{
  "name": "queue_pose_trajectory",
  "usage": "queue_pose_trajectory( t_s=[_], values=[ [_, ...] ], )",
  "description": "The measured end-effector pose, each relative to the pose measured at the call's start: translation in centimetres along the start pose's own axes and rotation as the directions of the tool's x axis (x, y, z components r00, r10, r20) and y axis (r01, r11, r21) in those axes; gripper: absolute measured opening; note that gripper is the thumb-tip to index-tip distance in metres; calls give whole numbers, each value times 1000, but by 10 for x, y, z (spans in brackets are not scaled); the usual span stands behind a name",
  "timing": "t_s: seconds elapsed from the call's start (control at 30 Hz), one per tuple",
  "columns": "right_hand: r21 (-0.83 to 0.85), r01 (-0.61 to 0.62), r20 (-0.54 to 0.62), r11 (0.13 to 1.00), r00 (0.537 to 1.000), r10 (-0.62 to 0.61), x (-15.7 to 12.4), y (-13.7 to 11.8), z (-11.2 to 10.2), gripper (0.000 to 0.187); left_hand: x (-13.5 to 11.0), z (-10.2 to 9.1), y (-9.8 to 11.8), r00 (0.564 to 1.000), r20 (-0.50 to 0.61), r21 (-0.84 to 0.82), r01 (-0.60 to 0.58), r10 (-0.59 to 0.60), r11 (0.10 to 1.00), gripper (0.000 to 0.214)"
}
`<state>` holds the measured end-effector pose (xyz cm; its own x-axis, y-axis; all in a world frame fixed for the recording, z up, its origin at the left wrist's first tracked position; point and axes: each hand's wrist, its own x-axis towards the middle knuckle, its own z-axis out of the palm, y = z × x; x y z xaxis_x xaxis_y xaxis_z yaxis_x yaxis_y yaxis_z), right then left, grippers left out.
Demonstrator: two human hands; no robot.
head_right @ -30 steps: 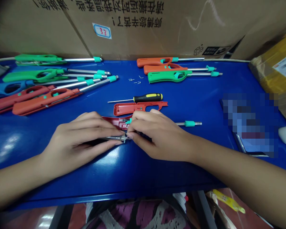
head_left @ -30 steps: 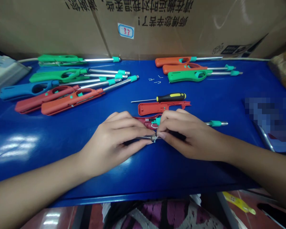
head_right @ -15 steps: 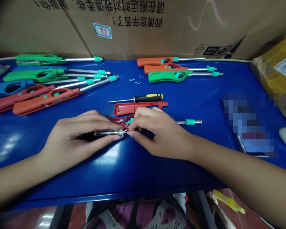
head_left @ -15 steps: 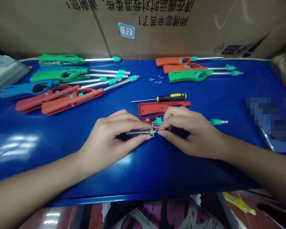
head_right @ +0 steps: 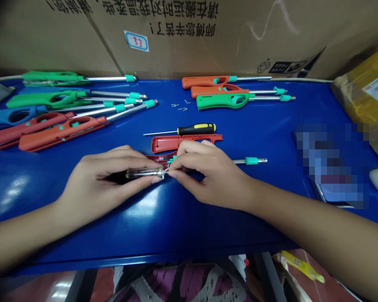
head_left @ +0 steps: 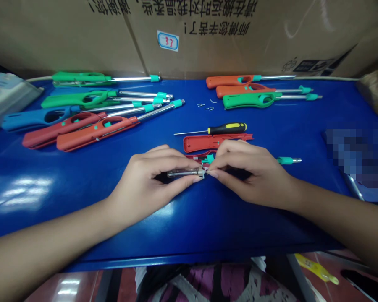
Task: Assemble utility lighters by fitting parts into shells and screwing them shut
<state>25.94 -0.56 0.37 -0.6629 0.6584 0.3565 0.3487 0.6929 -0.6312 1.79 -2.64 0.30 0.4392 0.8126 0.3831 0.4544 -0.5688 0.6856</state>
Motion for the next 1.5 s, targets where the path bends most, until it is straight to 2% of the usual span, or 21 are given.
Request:
queue_pose_trajectory(
  t_s=[0.2, 0.37, 0.6, 0.77, 0.93, 1.13, 1.33, 1.43, 1.5],
  values=[
    [-15, -3, -15, 1000, 1000, 2, 1, 0, 1, 10, 1, 0, 1, 999, 5, -26, 42, -42, 999, 15],
    [-54, 1, -13, 999, 1000, -1, 1, 0, 1, 11, 2, 0, -1, 1000, -5, -31, 30, -30, 999, 15],
    [-214, -51, -86, 976, 996, 33, 1, -4, -6, 9, 3, -2, -8, 999, -53, 54, -7, 10, 999, 20],
    [-192, -85, -161, 978, 985, 54, 2, -2, -10, 10, 5, -5, -12, 998, 57, 59, -32, 28, 998, 24],
    [-181, -104, -152, 978, 985, 76, 2, 0, -12, 10, 5, -9, -12, 993, 103, 76, -63, 55, 995, 26],
    [-189, -129, -162, 973, 982, 98, 1, 3, -13, 10, 5, -9, -14, 993, 89, 92, -85, 77, 992, 21],
    [-205, -132, -172, 970, 980, 97, 2, 5, -12, 10, 5, -8, -13, 995, 96, 101, -43, 33, 994, 20],
    [-232, -125, -138, 965, 986, 94, 2, 6, -11, 12, 4, -8, -13, 994, 90, 95, -64, 56, 993, 19],
    [-264, -92, -77, 960, 994, 74, 0, 5, -12, 17, 4, -9, -12, 996, 83, 93, -53, 45, 994, 19]
  ],
)
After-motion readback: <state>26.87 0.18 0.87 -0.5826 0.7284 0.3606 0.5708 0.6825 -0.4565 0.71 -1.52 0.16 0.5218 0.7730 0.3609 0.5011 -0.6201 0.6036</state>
